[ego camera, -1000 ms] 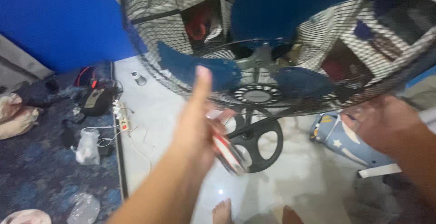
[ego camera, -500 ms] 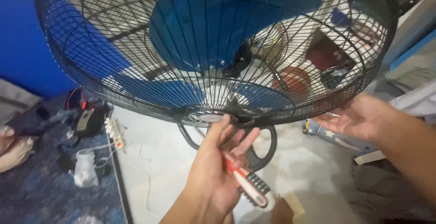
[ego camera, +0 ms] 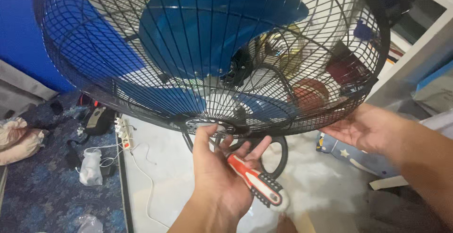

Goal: The person uses a screwdriver to remove the front grill and then unscrews the blades from a standing fan. The person removes the front grill, then uses the screwdriver to loosen the central nut holding the blue fan blades, eventually detaching the blades from the motor shaft.

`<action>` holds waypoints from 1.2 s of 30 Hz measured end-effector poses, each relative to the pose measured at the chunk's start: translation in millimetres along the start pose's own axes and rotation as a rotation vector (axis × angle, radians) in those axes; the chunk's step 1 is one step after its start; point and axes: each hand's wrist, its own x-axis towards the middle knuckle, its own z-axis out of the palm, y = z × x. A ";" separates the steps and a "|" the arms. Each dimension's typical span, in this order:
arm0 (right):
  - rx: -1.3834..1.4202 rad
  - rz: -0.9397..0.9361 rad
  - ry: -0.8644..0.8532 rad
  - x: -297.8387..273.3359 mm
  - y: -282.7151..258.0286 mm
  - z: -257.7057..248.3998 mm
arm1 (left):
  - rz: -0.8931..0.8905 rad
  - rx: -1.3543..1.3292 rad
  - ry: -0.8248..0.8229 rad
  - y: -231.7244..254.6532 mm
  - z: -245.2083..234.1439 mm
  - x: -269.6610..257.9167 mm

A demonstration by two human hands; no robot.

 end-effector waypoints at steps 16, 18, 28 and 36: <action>-0.184 -0.187 -0.192 10.0 7.9 -14.3 | -0.077 -0.147 -0.076 12.0 -13.0 7.4; -0.233 -0.235 -0.171 -0.5 6.9 -9.3 | -0.083 -0.139 -0.075 13.9 -13.4 8.9; -0.293 -0.260 -0.191 -25.6 8.7 5.5 | -0.089 -0.118 -0.029 16.3 -11.1 8.1; -0.246 -0.388 -0.091 25.8 39.2 -30.5 | -0.086 -0.059 -0.069 21.9 -19.6 14.5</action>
